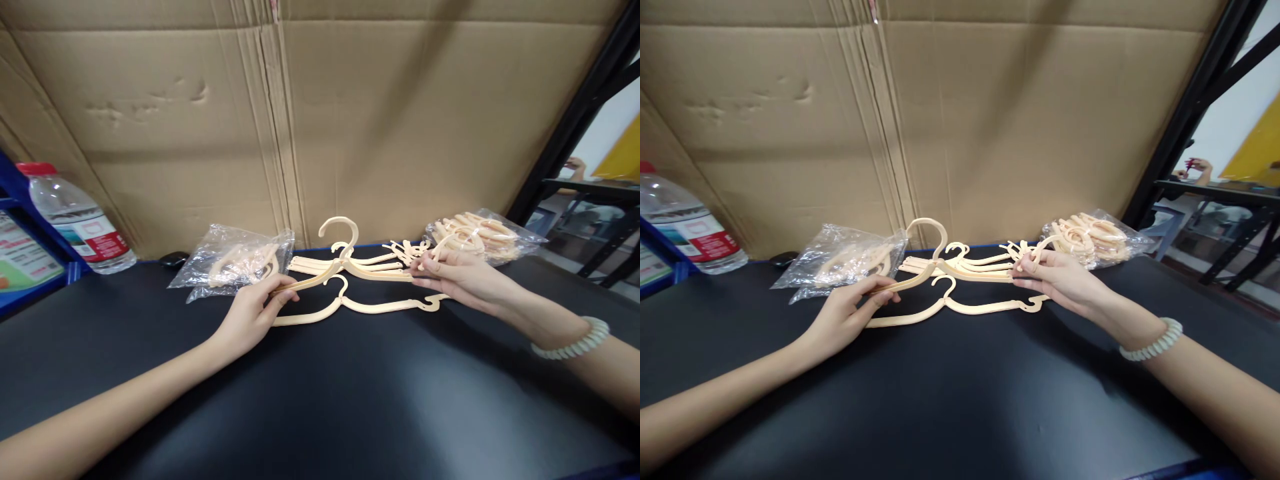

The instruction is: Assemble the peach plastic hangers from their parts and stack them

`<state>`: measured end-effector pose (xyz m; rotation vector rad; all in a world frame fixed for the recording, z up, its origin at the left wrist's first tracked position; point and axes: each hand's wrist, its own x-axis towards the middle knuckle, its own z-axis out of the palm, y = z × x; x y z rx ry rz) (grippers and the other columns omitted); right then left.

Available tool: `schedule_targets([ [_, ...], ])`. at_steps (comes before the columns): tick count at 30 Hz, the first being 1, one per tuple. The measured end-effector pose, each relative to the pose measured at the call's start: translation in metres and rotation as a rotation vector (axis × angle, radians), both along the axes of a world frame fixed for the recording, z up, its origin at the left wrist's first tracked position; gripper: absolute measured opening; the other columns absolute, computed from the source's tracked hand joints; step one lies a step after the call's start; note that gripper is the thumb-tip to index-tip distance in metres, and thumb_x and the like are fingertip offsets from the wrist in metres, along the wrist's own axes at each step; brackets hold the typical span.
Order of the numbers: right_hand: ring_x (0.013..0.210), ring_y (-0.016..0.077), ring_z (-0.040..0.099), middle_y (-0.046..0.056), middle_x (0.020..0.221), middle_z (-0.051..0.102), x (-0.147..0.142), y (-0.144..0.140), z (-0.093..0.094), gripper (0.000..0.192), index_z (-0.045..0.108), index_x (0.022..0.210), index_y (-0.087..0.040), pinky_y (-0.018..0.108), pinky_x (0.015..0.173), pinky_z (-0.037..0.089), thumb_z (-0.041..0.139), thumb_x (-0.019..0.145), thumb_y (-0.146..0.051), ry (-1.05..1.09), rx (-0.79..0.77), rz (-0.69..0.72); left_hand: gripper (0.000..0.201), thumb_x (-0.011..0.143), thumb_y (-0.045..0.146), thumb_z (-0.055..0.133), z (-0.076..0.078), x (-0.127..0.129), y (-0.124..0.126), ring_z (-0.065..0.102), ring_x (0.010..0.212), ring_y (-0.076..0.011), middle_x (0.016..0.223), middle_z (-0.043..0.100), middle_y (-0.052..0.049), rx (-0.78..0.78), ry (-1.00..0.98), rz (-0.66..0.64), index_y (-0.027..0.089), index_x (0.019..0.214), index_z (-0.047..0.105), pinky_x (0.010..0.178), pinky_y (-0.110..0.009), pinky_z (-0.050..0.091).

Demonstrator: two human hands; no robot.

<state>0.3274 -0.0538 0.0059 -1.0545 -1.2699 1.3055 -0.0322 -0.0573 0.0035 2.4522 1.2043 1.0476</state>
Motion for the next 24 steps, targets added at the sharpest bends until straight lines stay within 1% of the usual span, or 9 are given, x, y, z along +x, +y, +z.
schedule_targets([
  [2,0.101,0.0209,0.065,0.005,0.096,0.068,-0.001,-0.002,0.0,0.025,0.066,0.08,-0.019,0.035,0.093,0.056,0.079,0.072,-0.039,-0.007,-0.042,0.062,0.017,0.093,0.028,0.047,0.0,0.0,0.0,0.066,0.074,-0.0172,0.078,0.072,-0.001,0.001,-0.002,-0.001,0.02,0.092,0.062,0.068,-0.026,0.048],
  [4,0.1,0.0215,0.067,0.006,0.1,0.07,-0.002,-0.004,-0.001,0.023,0.065,0.082,-0.019,0.035,0.09,0.057,0.077,0.075,-0.037,-0.014,-0.079,0.096,0.017,0.093,0.028,0.047,0.001,0.0,-0.001,0.067,0.074,-0.0175,0.078,0.073,-0.001,0.0,-0.002,-0.003,0.02,0.092,0.062,0.069,-0.027,0.049],
  [6,0.095,0.0215,0.07,0.007,0.096,0.071,-0.003,-0.006,0.0,0.022,0.063,0.081,-0.019,0.034,0.087,0.058,0.076,0.077,-0.036,-0.015,-0.109,0.115,0.017,0.093,0.029,0.048,0.001,0.0,-0.001,0.067,0.075,-0.018,0.079,0.073,-0.001,0.001,-0.004,-0.003,0.02,0.093,0.062,0.07,-0.028,0.049],
  [9,0.085,0.0189,0.071,0.006,0.084,0.072,-0.004,-0.008,0.002,0.024,0.06,0.077,-0.018,0.029,0.081,0.059,0.075,0.077,-0.037,-0.018,-0.14,0.158,0.017,0.093,0.029,0.048,0.0,0.0,-0.001,0.068,0.076,-0.0189,0.079,0.074,-0.002,-0.003,-0.008,-0.003,0.02,0.094,0.062,0.07,-0.028,0.05],
  [13,0.07,0.0155,0.069,0.006,0.075,0.072,-0.007,-0.01,0.005,0.027,0.058,0.074,-0.018,0.026,0.067,0.058,0.074,0.077,-0.039,-0.061,-0.166,0.2,0.016,0.093,0.029,0.049,-0.001,0.0,0.0,0.069,0.078,-0.0191,0.081,0.075,-0.002,-0.01,-0.023,-0.014,0.02,0.095,0.062,0.071,-0.029,0.05],
  [17,0.063,0.0141,0.066,0.005,0.069,0.07,-0.008,-0.011,0.005,0.03,0.058,0.074,-0.017,0.024,0.059,0.054,0.076,0.075,-0.041,-0.059,-0.179,0.196,0.016,0.092,0.03,0.05,-0.001,0.001,0.0,0.069,0.078,-0.0188,0.082,0.074,-0.002,-0.017,-0.036,-0.021,0.02,0.094,0.062,0.072,-0.028,0.05],
  [21,0.063,0.0143,0.066,0.004,0.067,0.069,-0.01,-0.011,0.005,0.033,0.056,0.071,-0.018,0.025,0.06,0.054,0.079,0.07,-0.041,-0.059,-0.134,0.17,0.016,0.092,0.03,0.05,0.0,0.001,-0.002,0.069,0.078,-0.0182,0.082,0.074,-0.002,-0.019,-0.025,-0.023,0.019,0.095,0.062,0.071,-0.028,0.049],
  [24,0.061,0.0156,0.067,0.004,0.066,0.069,-0.013,-0.013,0.005,0.036,0.054,0.069,-0.019,0.029,0.061,0.056,0.081,0.067,-0.042,-0.083,-0.071,0.107,0.016,0.093,0.03,0.049,0.0,0.001,-0.002,0.067,0.077,-0.0174,0.082,0.073,-0.002,-0.01,-0.007,-0.039,0.02,0.096,0.062,0.07,-0.027,0.048],
])
